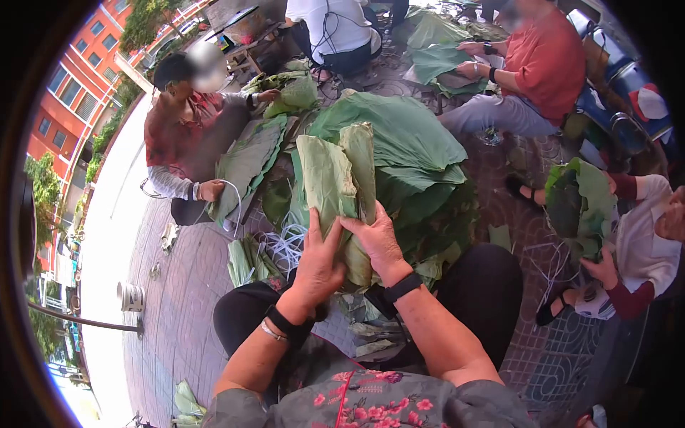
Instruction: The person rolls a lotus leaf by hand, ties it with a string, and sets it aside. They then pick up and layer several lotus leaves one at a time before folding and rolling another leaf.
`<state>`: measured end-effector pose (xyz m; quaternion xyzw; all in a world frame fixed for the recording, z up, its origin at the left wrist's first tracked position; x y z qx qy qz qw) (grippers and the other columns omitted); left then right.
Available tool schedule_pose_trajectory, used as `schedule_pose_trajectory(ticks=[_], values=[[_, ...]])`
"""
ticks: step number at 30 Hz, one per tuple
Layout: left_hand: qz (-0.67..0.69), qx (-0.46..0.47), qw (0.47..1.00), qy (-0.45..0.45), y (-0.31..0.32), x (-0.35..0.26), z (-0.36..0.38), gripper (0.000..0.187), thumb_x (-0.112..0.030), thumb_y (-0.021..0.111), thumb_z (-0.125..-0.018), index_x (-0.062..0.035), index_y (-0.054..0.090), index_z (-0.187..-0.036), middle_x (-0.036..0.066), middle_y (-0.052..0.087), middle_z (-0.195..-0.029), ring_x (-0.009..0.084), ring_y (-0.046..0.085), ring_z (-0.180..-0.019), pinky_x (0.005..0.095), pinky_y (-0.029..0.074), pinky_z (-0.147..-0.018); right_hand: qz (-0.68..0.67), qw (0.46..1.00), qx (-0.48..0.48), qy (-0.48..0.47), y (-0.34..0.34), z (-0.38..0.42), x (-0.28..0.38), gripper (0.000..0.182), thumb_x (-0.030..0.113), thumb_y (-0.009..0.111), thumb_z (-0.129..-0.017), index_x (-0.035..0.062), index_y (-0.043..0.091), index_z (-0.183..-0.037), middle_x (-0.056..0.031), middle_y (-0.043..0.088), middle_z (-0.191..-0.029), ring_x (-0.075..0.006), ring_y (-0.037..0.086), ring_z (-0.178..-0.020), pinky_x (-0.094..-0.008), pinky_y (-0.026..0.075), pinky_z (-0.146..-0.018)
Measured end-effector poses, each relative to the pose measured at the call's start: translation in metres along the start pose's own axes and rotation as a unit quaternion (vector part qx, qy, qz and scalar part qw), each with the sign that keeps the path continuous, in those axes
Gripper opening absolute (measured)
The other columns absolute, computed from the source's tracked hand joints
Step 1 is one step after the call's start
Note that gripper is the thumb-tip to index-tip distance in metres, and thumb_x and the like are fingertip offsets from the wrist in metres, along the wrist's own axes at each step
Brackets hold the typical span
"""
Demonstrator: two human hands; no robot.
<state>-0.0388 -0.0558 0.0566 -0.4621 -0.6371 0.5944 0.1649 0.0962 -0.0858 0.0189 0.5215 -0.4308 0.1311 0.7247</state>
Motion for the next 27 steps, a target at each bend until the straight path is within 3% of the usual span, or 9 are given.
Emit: schedule_pose_trajectory(ticks=[2,3,6,9,13,16,21,25,27], values=[[0.109,0.022,0.992,0.060,-0.024,0.006,-0.009,0.088,-0.018,0.076,-0.075,-0.0098,0.033,-0.151,0.033,0.021,-0.154,0.0435,0.035,-0.139,0.0464,0.037,-0.110,-0.008,1.000,0.002,0.011,-0.011,-0.007,0.003,0.047,-0.001,0.073,-0.082,0.0044,0.057,-0.125,-0.0036,0.066,-0.116,-0.0128,0.062,-0.104,-0.0298,0.050,-0.092],[0.254,-0.003,0.966,-0.042,-0.034,0.016,-0.018,0.093,-0.030,0.079,-0.076,-0.0086,0.031,-0.152,0.029,0.022,-0.156,0.0383,0.031,-0.142,0.0449,0.031,-0.113,-0.015,1.000,0.015,0.017,-0.012,-0.009,0.008,0.047,-0.002,0.073,-0.082,0.0045,0.057,-0.126,-0.0036,0.066,-0.116,-0.0128,0.062,-0.105,-0.0300,0.050,-0.093],[0.496,-0.088,0.835,-0.220,-0.050,0.035,-0.043,0.091,-0.033,0.080,-0.080,-0.0008,0.031,-0.149,0.021,0.041,-0.146,0.0302,0.043,-0.134,0.0420,0.042,-0.104,-0.021,0.997,0.062,0.042,0.001,-0.009,0.022,0.049,-0.003,0.072,-0.082,0.0048,0.056,-0.127,-0.0033,0.066,-0.118,-0.0129,0.062,-0.106,-0.0307,0.049,-0.095],[0.720,0.035,0.650,-0.241,-0.016,0.058,-0.057,0.076,-0.028,0.078,-0.084,-0.0008,0.039,-0.143,0.015,0.053,-0.134,0.0260,0.054,-0.121,0.0393,0.047,-0.098,0.022,0.993,0.103,0.046,0.015,-0.003,0.018,0.058,-0.003,0.070,-0.081,0.0037,0.050,-0.136,-0.0025,0.066,-0.119,-0.0137,0.061,-0.107,-0.0317,0.048,-0.098],[0.708,-0.082,0.639,-0.289,0.031,0.070,-0.044,0.045,-0.011,0.069,-0.090,-0.0014,0.053,-0.130,0.009,0.064,-0.118,0.0220,0.062,-0.106,0.0344,0.051,-0.088,0.409,0.905,0.027,-0.111,0.016,0.002,0.009,0.075,-0.003,0.069,-0.076,0.0015,0.038,-0.145,-0.0143,0.065,-0.122,-0.0232,0.061,-0.114,-0.0332,0.046,-0.099],[0.627,-0.198,0.704,-0.269,0.051,0.073,-0.050,0.040,-0.011,0.067,-0.091,0.0008,0.055,-0.127,0.009,0.065,-0.114,0.0201,0.062,-0.102,0.0317,0.050,-0.088,0.501,0.859,-0.016,-0.104,0.015,0.002,-0.007,0.075,-0.005,0.065,-0.075,0.0020,0.038,-0.144,-0.0178,0.065,-0.120,-0.0251,0.063,-0.113,-0.0344,0.047,-0.098],[0.733,-0.066,0.639,-0.222,-0.003,0.045,-0.064,0.077,-0.025,0.074,-0.088,0.0032,0.032,-0.144,0.015,0.053,-0.130,0.0199,0.052,-0.120,0.0332,0.044,-0.099,0.380,0.914,-0.013,-0.142,0.009,-0.021,-0.004,0.071,-0.005,0.063,-0.075,0.0034,0.041,-0.142,-0.0170,0.065,-0.120,-0.0275,0.065,-0.110,-0.0355,0.049,-0.096],[0.623,-0.085,0.762,-0.154,-0.005,0.039,-0.062,0.075,-0.017,0.078,-0.085,0.0013,0.034,-0.143,0.014,0.055,-0.127,0.0208,0.054,-0.115,0.0338,0.046,-0.098,0.320,0.942,0.019,-0.096,0.009,-0.024,0.000,0.072,-0.004,0.062,-0.076,0.0024,0.039,-0.144,-0.0178,0.062,-0.126,-0.0293,0.062,-0.116,-0.0350,0.047,-0.099],[0.669,-0.123,0.708,-0.189,0.008,0.046,-0.061,0.066,-0.011,0.075,-0.085,-0.0002,0.038,-0.138,0.012,0.058,-0.122,0.0200,0.057,-0.110,0.0324,0.049,-0.093,0.409,0.900,0.009,-0.148,0.023,-0.011,0.006,0.073,-0.005,0.061,-0.078,0.0033,0.035,-0.146,-0.0181,0.060,-0.127,-0.0284,0.059,-0.118,-0.0352,0.046,-0.100]])
Point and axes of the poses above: each hand's wrist, its own z-axis away from the middle knuckle, its own y-axis out of the palm, x = y × z, the point moved 4 cm from there along -z, towards the middle knuckle
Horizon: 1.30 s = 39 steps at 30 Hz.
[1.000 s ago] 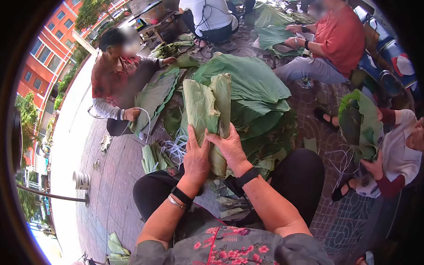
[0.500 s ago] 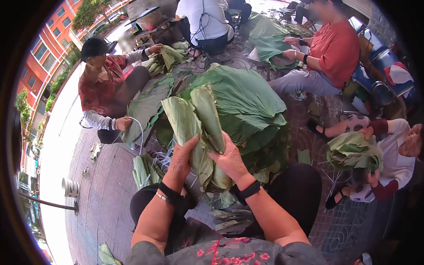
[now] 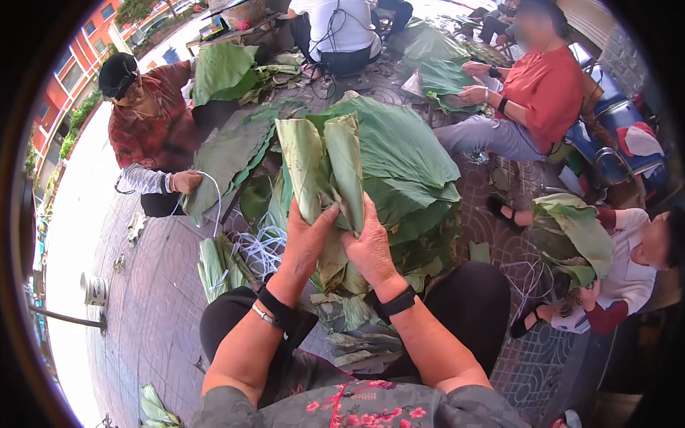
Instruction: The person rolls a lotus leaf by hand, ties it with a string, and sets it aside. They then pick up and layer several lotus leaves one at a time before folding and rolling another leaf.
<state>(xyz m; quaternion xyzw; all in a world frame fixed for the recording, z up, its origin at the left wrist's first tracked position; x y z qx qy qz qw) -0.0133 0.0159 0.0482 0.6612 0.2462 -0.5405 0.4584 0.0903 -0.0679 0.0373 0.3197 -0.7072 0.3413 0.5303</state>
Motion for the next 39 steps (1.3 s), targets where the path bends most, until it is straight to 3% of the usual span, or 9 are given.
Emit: schedule_pose_trajectory(ticks=[1,2,10,17,23,31,35,36,39], values=[[0.034,-0.024,0.999,-0.007,-0.004,0.004,-0.001,0.061,-0.008,0.074,-0.086,-0.0010,0.040,-0.136,0.011,0.059,-0.120,0.0197,0.059,-0.107,0.0316,0.051,-0.090,0.048,0.998,-0.008,-0.025,0.003,0.004,0.008,0.074,-0.006,0.061,-0.079,0.0037,0.032,-0.147,-0.0182,0.060,-0.127,-0.0279,0.058,-0.119,-0.0353,0.045,-0.101],[0.028,-0.037,0.999,-0.014,-0.008,0.006,-0.002,0.047,-0.001,0.068,-0.088,-0.0019,0.045,-0.129,0.010,0.062,-0.113,0.0180,0.062,-0.100,0.0301,0.053,-0.083,0.073,0.995,0.009,-0.063,0.006,0.004,0.005,0.083,-0.004,0.060,-0.078,0.0025,0.022,-0.152,-0.0261,0.053,-0.134,-0.0373,0.054,-0.126,-0.0390,0.044,-0.103],[-0.003,-0.063,0.998,-0.005,-0.012,0.024,-0.003,0.043,0.000,0.059,-0.091,-0.0039,0.047,-0.132,0.010,0.062,-0.119,0.0192,0.064,-0.103,0.0330,0.054,-0.087,0.226,0.957,0.046,-0.179,0.016,0.013,0.022,0.089,-0.012,0.054,-0.071,-0.0015,0.019,-0.152,-0.0312,0.043,-0.142,-0.0430,0.045,-0.133,-0.0417,0.040,-0.108],[0.165,0.063,0.979,-0.101,0.001,-0.015,0.003,0.055,-0.014,0.062,-0.091,-0.0022,0.040,-0.140,0.012,0.057,-0.127,0.0189,0.057,-0.114,0.0317,0.047,-0.096,0.146,0.982,0.019,-0.119,0.007,0.004,0.018,0.090,-0.014,0.051,-0.070,0.0014,0.020,-0.153,-0.0289,0.045,-0.142,-0.0427,0.046,-0.132,-0.0406,0.040,-0.109],[0.044,0.021,0.998,-0.043,-0.001,-0.008,0.004,0.041,-0.013,0.056,-0.099,-0.0017,0.042,-0.136,0.010,0.058,-0.126,0.0170,0.058,-0.111,0.0307,0.049,-0.095,0.089,0.991,0.036,-0.094,0.006,0.005,0.019,0.089,-0.010,0.053,-0.072,0.0018,0.019,-0.154,-0.0292,0.042,-0.144,-0.0421,0.043,-0.135,-0.0410,0.038,-0.110],[-0.014,0.006,0.999,0.046,0.000,-0.001,0.001,0.042,-0.003,0.047,-0.099,-0.0021,0.038,-0.140,0.012,0.056,-0.130,0.0201,0.057,-0.116,0.0316,0.048,-0.097,0.260,0.941,0.101,-0.191,0.022,0.015,0.036,0.089,-0.004,0.058,-0.074,-0.0123,0.012,-0.149,-0.0404,0.018,-0.150,-0.0532,0.021,-0.141,-0.0487,0.028,-0.116],[0.101,0.084,0.987,-0.088,-0.009,-0.009,0.004,0.050,-0.019,0.047,-0.099,-0.0057,0.034,-0.146,0.012,0.051,-0.137,0.0212,0.051,-0.125,0.0338,0.041,-0.105,0.265,0.936,0.119,-0.198,0.021,0.011,0.041,0.087,-0.003,0.058,-0.076,-0.0119,0.012,-0.149,-0.0421,0.015,-0.150,-0.0555,0.022,-0.140,-0.0504,0.028,-0.116],[0.163,0.090,0.980,-0.069,-0.004,-0.010,0.004,0.052,-0.026,0.048,-0.100,-0.0069,0.034,-0.146,0.011,0.052,-0.136,0.0206,0.051,-0.125,0.0344,0.040,-0.106,0.272,0.933,0.123,-0.201,0.021,0.011,0.042,0.087,-0.003,0.058,-0.076,-0.0118,0.012,-0.149,-0.0424,0.014,-0.149,-0.0560,0.022,-0.140,-0.0510,0.028,-0.116],[0.086,0.058,0.993,-0.059,-0.003,-0.010,0.001,0.054,-0.030,0.051,-0.101,-0.0069,0.034,-0.146,0.011,0.053,-0.133,0.0207,0.053,-0.121,0.0338,0.043,-0.103,0.307,0.925,0.124,-0.189,0.024,0.011,0.038,0.085,0.000,0.058,-0.078,-0.0113,0.014,-0.149,-0.0418,0.016,-0.150,-0.0569,0.023,-0.138,-0.0519,0.028,-0.115]])
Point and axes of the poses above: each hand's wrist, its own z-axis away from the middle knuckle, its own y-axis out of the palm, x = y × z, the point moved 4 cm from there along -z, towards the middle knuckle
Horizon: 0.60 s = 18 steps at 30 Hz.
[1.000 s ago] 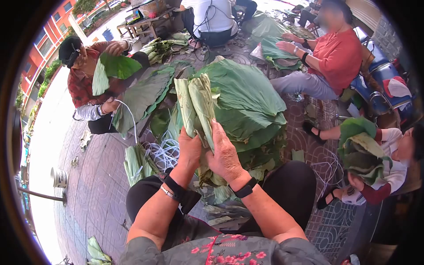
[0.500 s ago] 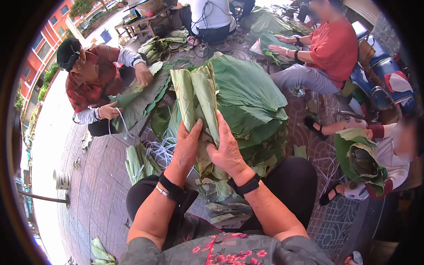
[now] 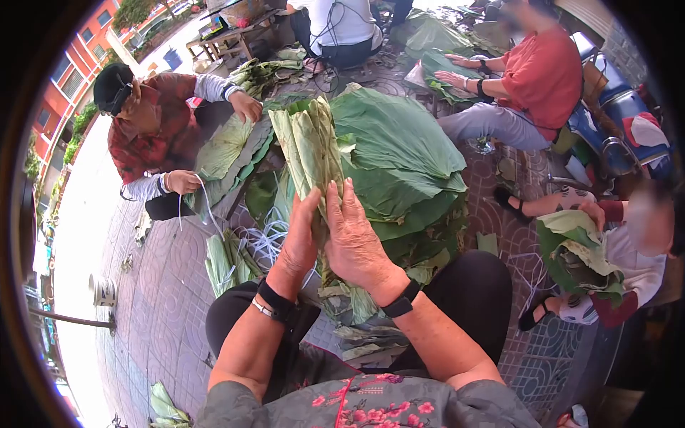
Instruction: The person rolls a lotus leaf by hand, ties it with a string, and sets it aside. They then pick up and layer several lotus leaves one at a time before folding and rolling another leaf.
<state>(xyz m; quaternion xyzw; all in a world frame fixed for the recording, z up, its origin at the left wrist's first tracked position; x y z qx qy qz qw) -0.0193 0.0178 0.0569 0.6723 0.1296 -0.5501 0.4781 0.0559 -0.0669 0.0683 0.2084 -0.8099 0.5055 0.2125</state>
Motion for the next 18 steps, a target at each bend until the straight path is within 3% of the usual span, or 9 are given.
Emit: schedule_pose_trajectory(ticks=[3,6,7,9,10,12,14,15,18], values=[[-0.081,-0.021,0.996,0.015,0.006,0.002,0.003,0.056,-0.037,0.055,-0.101,-0.0050,0.036,-0.144,0.011,0.055,-0.131,0.0202,0.056,-0.117,0.0331,0.047,-0.098,0.009,1.000,0.011,0.021,0.003,-0.001,0.006,0.090,-0.002,0.060,-0.074,-0.0107,0.013,-0.150,-0.0404,0.021,-0.148,-0.0502,0.022,-0.143,-0.0475,0.028,-0.116],[-0.060,-0.057,0.996,-0.015,0.002,-0.003,0.002,0.057,-0.039,0.056,-0.100,-0.0014,0.040,-0.140,0.012,0.056,-0.129,0.0190,0.058,-0.113,0.0326,0.050,-0.093,-0.106,0.991,0.013,0.076,-0.008,-0.003,-0.001,0.093,0.012,0.070,-0.078,-0.0116,0.015,-0.149,-0.0382,0.025,-0.149,-0.0477,0.029,-0.140,-0.0463,0.031,-0.114],[-0.030,-0.033,0.999,-0.022,-0.001,-0.002,-0.003,0.054,-0.039,0.055,-0.101,0.0012,0.043,-0.136,0.013,0.058,-0.126,0.0184,0.060,-0.110,0.0335,0.053,-0.090,-0.244,0.960,-0.015,0.139,-0.012,-0.004,-0.008,0.095,0.016,0.072,-0.079,-0.0122,0.015,-0.149,-0.0363,0.027,-0.149,-0.0439,0.032,-0.140,-0.0444,0.032,-0.113],[0.002,0.002,0.998,-0.061,-0.002,-0.004,-0.004,0.053,-0.039,0.054,-0.102,0.0006,0.045,-0.136,0.012,0.059,-0.124,0.0186,0.062,-0.106,0.0341,0.054,-0.088,-0.495,0.828,-0.070,0.254,-0.018,-0.010,-0.022,0.100,0.024,0.078,-0.081,-0.0135,0.015,-0.149,-0.0325,0.030,-0.149,-0.0364,0.037,-0.139,-0.0406,0.034,-0.112],[0.018,0.021,0.996,-0.081,-0.001,-0.006,-0.005,0.053,-0.039,0.053,-0.102,0.0004,0.045,-0.136,0.012,0.060,-0.122,0.0187,0.063,-0.105,0.0344,0.054,-0.087,-0.528,0.795,-0.078,0.289,-0.026,-0.012,-0.028,0.106,0.033,0.080,-0.082,-0.0150,0.013,-0.149,-0.0280,0.035,-0.148,-0.0288,0.041,-0.135,-0.0369,0.037,-0.109],[0.000,0.070,0.990,-0.120,0.006,-0.007,0.001,0.050,-0.038,0.051,-0.103,0.0000,0.046,-0.135,0.011,0.062,-0.119,0.0186,0.064,-0.101,0.0342,0.055,-0.086,-0.579,0.763,-0.056,0.280,-0.026,-0.023,-0.054,0.098,0.033,0.082,-0.081,-0.0128,0.025,-0.146,-0.0244,0.047,-0.139,-0.0249,0.050,-0.126,-0.0361,0.043,-0.103],[-0.023,0.134,0.979,-0.153,0.016,-0.003,0.011,0.050,-0.038,0.051,-0.103,0.0005,0.046,-0.135,0.011,0.062,-0.118,0.0182,0.064,-0.101,0.0335,0.055,-0.086,-0.623,0.721,-0.025,0.301,-0.032,-0.034,-0.064,0.079,0.028,0.082,-0.081,-0.0076,0.040,-0.137,-0.0185,0.057,-0.128,-0.0208,0.057,-0.115,-0.0351,0.048,-0.096],[-0.045,0.130,0.981,-0.138,0.020,-0.001,0.014,0.050,-0.037,0.051,-0.103,0.0020,0.045,-0.135,0.011,0.063,-0.117,0.0175,0.064,-0.100,0.0326,0.055,-0.085,-0.645,0.698,-0.010,0.310,-0.033,-0.036,-0.066,0.069,0.025,0.083,-0.081,-0.0050,0.047,-0.132,-0.0156,0.061,-0.122,-0.0188,0.061,-0.109,-0.0346,0.050,-0.092],[-0.064,0.118,0.982,-0.132,0.021,0.016,0.011,0.052,-0.037,0.052,-0.103,0.0021,0.045,-0.136,0.011,0.063,-0.116,0.0167,0.064,-0.100,0.0315,0.054,-0.085,-0.660,0.695,-0.072,0.276,-0.030,-0.035,-0.069,0.038,0.014,0.080,-0.083,0.0028,0.061,-0.113,-0.0075,0.068,-0.106,-0.0150,0.066,-0.092,-0.0332,0.055,-0.081]])
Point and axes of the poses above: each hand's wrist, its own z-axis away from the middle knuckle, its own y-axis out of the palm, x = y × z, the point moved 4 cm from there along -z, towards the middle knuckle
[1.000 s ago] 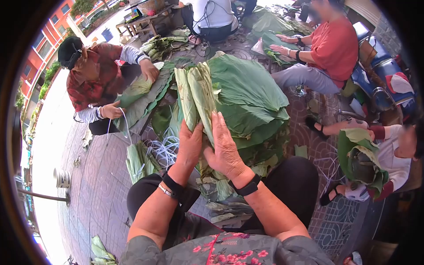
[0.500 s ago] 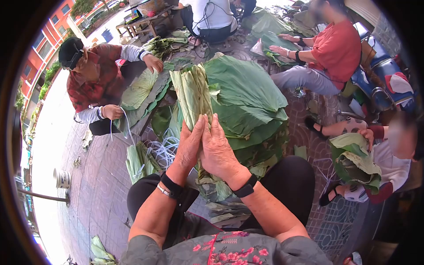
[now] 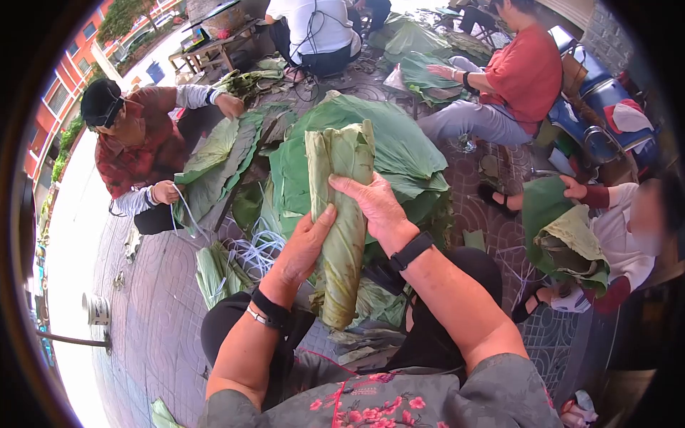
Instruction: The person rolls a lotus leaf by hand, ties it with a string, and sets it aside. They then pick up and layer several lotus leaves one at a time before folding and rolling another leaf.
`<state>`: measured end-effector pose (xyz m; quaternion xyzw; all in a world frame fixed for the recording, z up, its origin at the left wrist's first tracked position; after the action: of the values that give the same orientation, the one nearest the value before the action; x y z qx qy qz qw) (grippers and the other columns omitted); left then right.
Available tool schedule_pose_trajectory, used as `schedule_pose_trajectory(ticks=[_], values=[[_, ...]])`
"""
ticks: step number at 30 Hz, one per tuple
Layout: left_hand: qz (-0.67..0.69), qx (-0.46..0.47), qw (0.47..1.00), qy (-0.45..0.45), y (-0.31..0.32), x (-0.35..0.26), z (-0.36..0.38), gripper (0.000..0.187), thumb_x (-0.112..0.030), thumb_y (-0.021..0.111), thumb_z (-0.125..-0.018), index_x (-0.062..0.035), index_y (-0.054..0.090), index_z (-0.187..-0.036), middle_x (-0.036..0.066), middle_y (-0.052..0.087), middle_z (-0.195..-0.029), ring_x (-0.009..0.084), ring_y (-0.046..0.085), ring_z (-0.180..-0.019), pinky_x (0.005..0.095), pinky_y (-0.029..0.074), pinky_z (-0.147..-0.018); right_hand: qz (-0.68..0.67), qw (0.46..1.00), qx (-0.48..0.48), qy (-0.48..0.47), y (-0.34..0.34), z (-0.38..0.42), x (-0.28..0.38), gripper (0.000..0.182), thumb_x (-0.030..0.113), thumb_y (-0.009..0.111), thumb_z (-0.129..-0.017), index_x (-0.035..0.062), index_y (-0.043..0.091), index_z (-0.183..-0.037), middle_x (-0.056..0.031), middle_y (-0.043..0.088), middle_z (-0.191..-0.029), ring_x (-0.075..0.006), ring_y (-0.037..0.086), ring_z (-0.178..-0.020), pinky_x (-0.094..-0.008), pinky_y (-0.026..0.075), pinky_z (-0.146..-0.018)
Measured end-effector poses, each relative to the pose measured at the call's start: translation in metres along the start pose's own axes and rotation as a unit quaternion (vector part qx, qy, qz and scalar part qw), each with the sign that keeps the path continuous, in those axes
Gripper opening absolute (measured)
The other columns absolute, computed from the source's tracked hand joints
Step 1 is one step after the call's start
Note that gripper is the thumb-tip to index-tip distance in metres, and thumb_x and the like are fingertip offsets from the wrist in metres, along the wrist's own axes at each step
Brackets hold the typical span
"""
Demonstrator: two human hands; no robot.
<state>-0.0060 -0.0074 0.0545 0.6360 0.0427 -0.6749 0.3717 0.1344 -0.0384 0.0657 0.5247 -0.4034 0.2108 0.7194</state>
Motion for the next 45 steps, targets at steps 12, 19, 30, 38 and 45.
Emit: schedule_pose_trajectory(ticks=[12,19,30,38,45], values=[[-0.087,-0.062,0.992,0.063,0.009,0.016,-0.008,0.046,-0.027,0.064,-0.098,0.0037,0.051,-0.129,0.010,0.065,-0.116,0.0121,0.062,-0.099,0.0292,0.051,-0.087,-0.019,0.997,-0.024,-0.066,-0.028,-0.011,0.012,0.037,0.013,0.077,-0.085,0.0020,0.059,-0.116,-0.0069,0.067,-0.105,-0.0152,0.065,-0.092,-0.0316,0.054,-0.080],[0.008,-0.130,0.984,0.119,-0.033,-0.008,-0.025,0.035,-0.024,0.066,-0.097,0.0022,0.058,-0.118,0.009,0.069,-0.105,0.0131,0.065,-0.090,0.0280,0.053,-0.078,0.070,0.987,0.110,0.098,0.002,0.016,-0.029,0.079,0.033,0.082,-0.081,-0.0024,0.040,-0.137,-0.0108,0.055,-0.126,-0.0173,0.053,-0.118,-0.0337,0.043,-0.102],[-0.007,-0.223,0.958,0.179,-0.041,-0.008,-0.023,0.030,-0.024,0.061,-0.100,0.0034,0.062,-0.110,0.008,0.070,-0.097,0.0113,0.064,-0.081,0.0269,0.053,-0.073,0.074,0.995,0.050,0.035,0.021,0.021,-0.058,0.064,0.022,0.081,-0.077,-0.0030,0.050,-0.128,-0.0097,0.062,-0.117,-0.0167,0.061,-0.105,-0.0325,0.049,-0.095],[0.011,-0.264,0.950,0.167,-0.066,-0.014,-0.023,0.035,-0.030,0.054,-0.103,0.0043,0.061,-0.110,0.008,0.069,-0.096,0.0132,0.064,-0.082,0.0280,0.052,-0.075,0.176,0.969,0.129,0.118,0.028,0.027,-0.056,0.065,0.021,0.078,-0.079,-0.0057,0.046,-0.130,-0.0116,0.061,-0.117,-0.0166,0.060,-0.106,-0.0298,0.049,-0.093],[-0.173,-0.374,0.893,0.183,-0.073,-0.002,-0.026,0.042,-0.033,0.046,-0.105,0.0055,0.058,-0.093,0.012,0.062,-0.083,0.0165,0.054,-0.075,0.0332,0.046,-0.068,0.304,0.949,0.082,-0.005,0.014,0.022,-0.077,0.061,0.021,0.075,-0.077,-0.0091,0.049,-0.123,-0.0160,0.065,-0.108,-0.0212,0.063,-0.101,-0.0330,0.050,-0.090]])
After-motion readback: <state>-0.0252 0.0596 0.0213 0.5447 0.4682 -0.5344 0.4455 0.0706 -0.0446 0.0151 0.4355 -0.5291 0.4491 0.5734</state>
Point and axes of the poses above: each hand's wrist, its own z-axis away from the middle knuckle, its own y-axis out of the palm, x = y × z, the point moved 4 cm from there along -z, towards the middle knuckle
